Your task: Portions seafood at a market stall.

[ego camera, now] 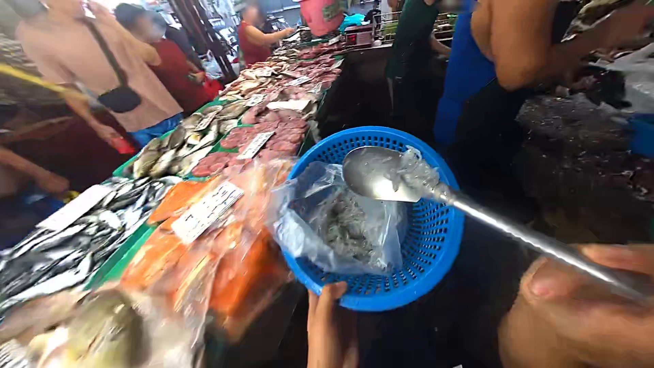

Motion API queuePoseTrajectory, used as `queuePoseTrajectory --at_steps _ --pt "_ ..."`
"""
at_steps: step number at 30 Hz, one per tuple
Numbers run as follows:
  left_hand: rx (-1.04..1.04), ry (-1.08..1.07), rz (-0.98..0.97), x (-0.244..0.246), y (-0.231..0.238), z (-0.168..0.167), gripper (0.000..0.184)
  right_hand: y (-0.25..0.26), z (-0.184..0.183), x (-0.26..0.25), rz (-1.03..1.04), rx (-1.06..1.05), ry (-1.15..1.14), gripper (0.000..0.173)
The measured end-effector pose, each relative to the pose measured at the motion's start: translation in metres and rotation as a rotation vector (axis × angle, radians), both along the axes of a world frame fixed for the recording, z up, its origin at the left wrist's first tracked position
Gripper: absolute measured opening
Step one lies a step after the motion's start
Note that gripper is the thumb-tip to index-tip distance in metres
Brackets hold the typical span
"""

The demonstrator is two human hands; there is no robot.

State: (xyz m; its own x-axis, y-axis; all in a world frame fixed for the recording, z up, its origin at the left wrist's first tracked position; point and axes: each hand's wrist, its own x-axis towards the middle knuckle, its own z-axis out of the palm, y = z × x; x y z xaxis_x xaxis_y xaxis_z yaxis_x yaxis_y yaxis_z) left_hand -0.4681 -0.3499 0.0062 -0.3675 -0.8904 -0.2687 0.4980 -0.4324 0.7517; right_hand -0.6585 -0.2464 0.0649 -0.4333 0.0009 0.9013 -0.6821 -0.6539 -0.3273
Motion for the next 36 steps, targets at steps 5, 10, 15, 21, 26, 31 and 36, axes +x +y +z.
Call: queuePoseTrajectory --at_steps 5,10,15,21,26,31,36 --pt "0.037 0.005 -0.091 -0.182 -0.113 -0.023 0.069 -0.113 -0.014 -0.133 -0.134 -0.003 0.02 0.011" --pt "0.01 -0.022 -0.065 -0.331 -0.243 -0.05 0.085 -0.261 -0.07 -0.251 -0.081 0.05 -0.009 0.007" --pt "0.002 -0.095 -0.041 -0.469 -0.398 -0.066 0.1 -0.395 -0.091 -0.368 -0.101 0.116 0.004 0.008" --pt "-0.044 -0.096 -0.104 -0.637 -0.534 -0.063 0.096 -0.502 -0.095 -0.509 -0.191 0.108 -0.085 0.009" --pt "-0.109 -0.052 -0.175 -0.779 -0.628 -0.078 0.083 -0.612 -0.12 -0.632 -0.186 0.004 -0.153 0.005" --pt "-0.096 -0.073 -0.097 -0.899 -0.741 -0.063 0.072 -0.741 -0.11 -0.77 -0.073 -0.103 -0.153 0.008" --pt "-0.281 -0.102 0.106 -1.008 -0.884 -0.033 0.074 -0.868 -0.089 -0.872 -0.015 -0.193 -0.147 0.016"
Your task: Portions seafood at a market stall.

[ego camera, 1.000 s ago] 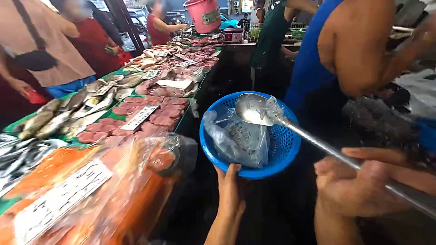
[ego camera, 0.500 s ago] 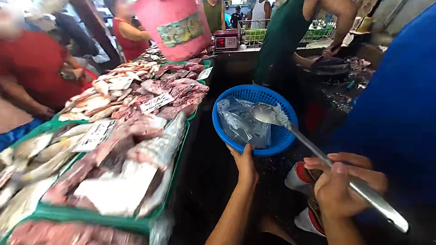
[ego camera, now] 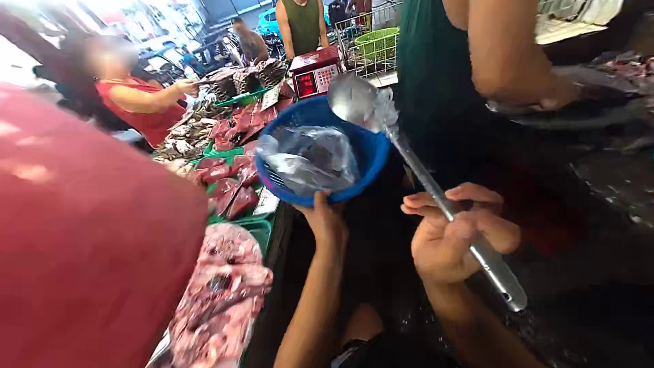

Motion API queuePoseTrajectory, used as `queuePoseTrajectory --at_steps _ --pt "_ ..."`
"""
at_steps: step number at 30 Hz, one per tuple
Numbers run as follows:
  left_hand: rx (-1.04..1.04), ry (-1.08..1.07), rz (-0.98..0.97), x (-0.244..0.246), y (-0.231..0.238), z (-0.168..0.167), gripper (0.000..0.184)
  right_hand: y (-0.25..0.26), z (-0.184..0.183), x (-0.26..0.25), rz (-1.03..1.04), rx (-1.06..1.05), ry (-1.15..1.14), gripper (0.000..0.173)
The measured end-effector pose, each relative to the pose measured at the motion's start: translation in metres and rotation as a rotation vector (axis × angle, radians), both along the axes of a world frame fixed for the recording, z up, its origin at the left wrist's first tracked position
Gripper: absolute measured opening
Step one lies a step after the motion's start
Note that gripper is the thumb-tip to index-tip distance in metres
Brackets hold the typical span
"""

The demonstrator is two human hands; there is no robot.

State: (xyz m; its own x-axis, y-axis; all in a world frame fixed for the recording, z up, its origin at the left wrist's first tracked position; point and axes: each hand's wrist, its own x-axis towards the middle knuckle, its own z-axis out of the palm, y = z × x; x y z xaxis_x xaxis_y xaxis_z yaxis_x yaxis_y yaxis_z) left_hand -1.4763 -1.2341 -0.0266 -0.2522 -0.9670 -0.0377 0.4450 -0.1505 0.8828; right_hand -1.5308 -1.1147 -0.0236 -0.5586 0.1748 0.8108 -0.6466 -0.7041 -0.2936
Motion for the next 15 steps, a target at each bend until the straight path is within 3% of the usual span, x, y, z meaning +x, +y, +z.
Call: queuePoseTrajectory --at_steps 3,7,11,15 --pt "-0.057 0.06 0.134 -0.088 -0.106 0.012 0.079 -0.067 -0.005 -0.067 -0.067 -0.026 0.015 0.015" --pt "-0.084 0.096 0.233 -0.215 -0.27 0.031 0.093 -0.129 -0.049 -0.135 -0.167 0.101 -0.032 0.015" --pt "-0.042 0.104 0.147 -0.339 -0.435 0.053 0.094 -0.18 -0.093 -0.189 -0.283 0.296 -0.134 0.016" --pt "0.03 0.081 -0.012 -0.428 -0.543 0.063 0.089 -0.209 -0.107 -0.216 -0.315 0.493 -0.267 0.015"
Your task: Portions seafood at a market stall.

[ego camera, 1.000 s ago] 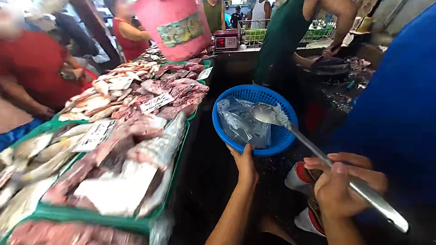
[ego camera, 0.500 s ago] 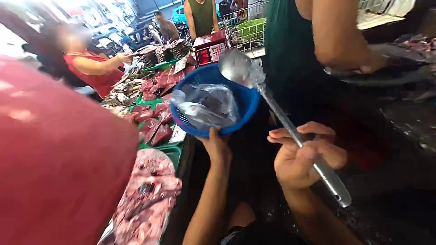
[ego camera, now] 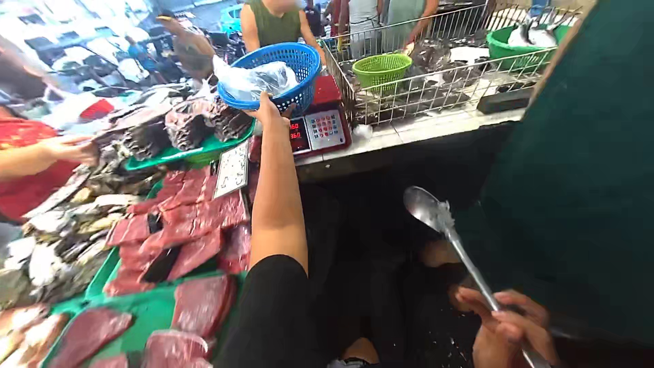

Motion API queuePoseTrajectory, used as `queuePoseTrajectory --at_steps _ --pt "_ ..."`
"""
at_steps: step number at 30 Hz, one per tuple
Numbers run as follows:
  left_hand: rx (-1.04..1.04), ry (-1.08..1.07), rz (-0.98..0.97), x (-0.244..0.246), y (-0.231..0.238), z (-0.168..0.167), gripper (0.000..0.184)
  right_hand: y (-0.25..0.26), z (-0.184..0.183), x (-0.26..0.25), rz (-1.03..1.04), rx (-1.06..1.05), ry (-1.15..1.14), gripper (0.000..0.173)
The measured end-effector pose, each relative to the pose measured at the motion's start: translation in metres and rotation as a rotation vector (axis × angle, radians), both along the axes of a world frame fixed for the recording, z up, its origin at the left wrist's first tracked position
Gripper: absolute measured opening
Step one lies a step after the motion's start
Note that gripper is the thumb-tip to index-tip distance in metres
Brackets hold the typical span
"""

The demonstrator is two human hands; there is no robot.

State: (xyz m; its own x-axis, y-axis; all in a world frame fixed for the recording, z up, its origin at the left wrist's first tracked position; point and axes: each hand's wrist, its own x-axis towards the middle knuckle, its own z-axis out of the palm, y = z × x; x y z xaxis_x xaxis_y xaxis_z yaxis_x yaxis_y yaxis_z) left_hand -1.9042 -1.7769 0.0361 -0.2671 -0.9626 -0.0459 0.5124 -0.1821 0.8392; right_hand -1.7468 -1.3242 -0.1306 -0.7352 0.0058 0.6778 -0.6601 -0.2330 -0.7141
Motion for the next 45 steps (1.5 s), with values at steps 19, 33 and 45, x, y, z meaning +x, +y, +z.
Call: queuePoseTrajectory --at_steps 19,33,45 --pt "-0.435 -0.669 0.354 -0.006 -0.2 0.075 0.065 -0.005 -0.036 -0.06 -0.007 0.092 0.009 0.017" --pt "-0.337 -0.804 0.304 -0.015 -0.164 0.076 0.082 -0.032 -0.006 -0.052 -0.097 0.057 -0.048 0.015" --pt "-1.091 -0.971 -0.116 -0.035 -0.136 0.039 0.054 -0.121 0.081 -0.145 0.146 0.006 0.307 0.017"
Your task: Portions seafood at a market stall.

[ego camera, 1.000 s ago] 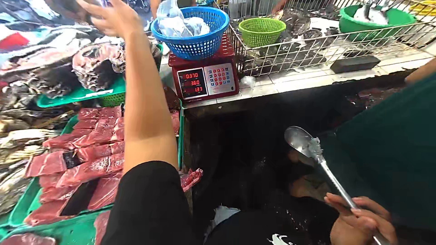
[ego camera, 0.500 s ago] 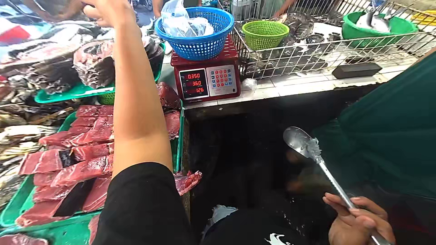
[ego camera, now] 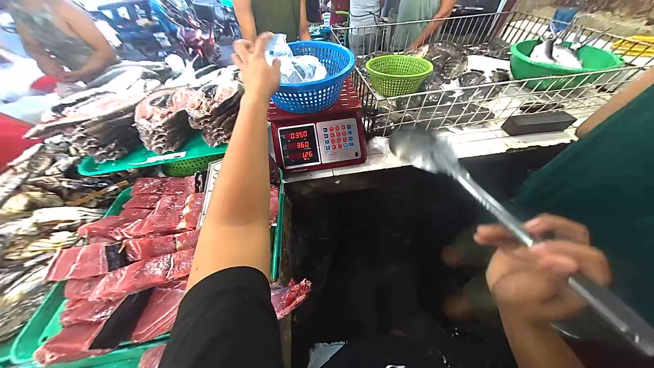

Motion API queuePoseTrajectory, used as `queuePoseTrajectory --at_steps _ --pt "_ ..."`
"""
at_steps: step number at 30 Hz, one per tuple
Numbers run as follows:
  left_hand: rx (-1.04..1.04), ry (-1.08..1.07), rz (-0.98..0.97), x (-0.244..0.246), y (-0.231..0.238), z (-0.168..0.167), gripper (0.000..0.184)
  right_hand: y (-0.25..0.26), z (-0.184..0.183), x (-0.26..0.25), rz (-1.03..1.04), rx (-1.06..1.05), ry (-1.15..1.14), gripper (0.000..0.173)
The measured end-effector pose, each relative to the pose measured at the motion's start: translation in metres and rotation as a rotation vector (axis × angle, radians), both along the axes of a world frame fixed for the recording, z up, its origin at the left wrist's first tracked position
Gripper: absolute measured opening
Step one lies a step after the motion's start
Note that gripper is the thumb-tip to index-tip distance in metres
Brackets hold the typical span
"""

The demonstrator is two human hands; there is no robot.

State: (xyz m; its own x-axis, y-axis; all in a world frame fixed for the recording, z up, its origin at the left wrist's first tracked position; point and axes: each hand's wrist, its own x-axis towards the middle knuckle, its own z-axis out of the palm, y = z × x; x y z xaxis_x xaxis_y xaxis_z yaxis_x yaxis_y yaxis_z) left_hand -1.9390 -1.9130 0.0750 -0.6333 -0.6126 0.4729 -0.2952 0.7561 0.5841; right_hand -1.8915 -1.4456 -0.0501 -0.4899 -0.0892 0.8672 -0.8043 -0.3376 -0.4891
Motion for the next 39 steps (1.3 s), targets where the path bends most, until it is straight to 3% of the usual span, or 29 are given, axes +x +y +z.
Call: queuePoseTrajectory --at_steps 6,10,14,17,20,25,27,34,39 --pt "-0.147 -0.384 0.02 -0.03 -0.001 0.001 0.048 -0.15 0.098 -0.092 0.132 -0.093 0.153 0.01" --pt "-0.199 -0.472 0.087 -0.046 -0.016 0.008 0.049 -0.243 0.12 -0.159 0.142 0.05 0.14 0.019" --pt "-0.213 -0.564 0.052 -0.049 -0.02 0.011 0.029 -0.298 0.129 -0.202 0.255 0.252 0.113 0.024" --pt "-0.127 -0.638 0.002 -0.053 -0.015 0.015 0.044 -0.324 0.14 -0.221 0.306 0.396 0.135 0.024" --pt "-0.124 -0.741 0.006 -0.055 -0.01 0.017 0.046 -0.339 0.151 -0.232 0.285 0.531 0.203 0.026" --pt "-0.212 -0.744 0.305 -0.045 -0.002 0.027 0.037 -0.335 0.163 -0.24 0.225 0.735 0.255 0.026" --pt "-0.172 -0.719 0.366 -0.039 0.005 0.027 0.031 -0.338 0.164 -0.241 0.226 0.717 0.27 0.025" --pt "0.107 -0.612 0.308 -0.031 0.003 0.03 0.029 -0.379 0.156 -0.237 0.291 0.693 0.342 0.024" --pt "0.346 -0.441 0.309 -0.025 -0.02 0.02 0.029 -0.376 0.155 -0.242 0.371 0.667 0.206 0.028"
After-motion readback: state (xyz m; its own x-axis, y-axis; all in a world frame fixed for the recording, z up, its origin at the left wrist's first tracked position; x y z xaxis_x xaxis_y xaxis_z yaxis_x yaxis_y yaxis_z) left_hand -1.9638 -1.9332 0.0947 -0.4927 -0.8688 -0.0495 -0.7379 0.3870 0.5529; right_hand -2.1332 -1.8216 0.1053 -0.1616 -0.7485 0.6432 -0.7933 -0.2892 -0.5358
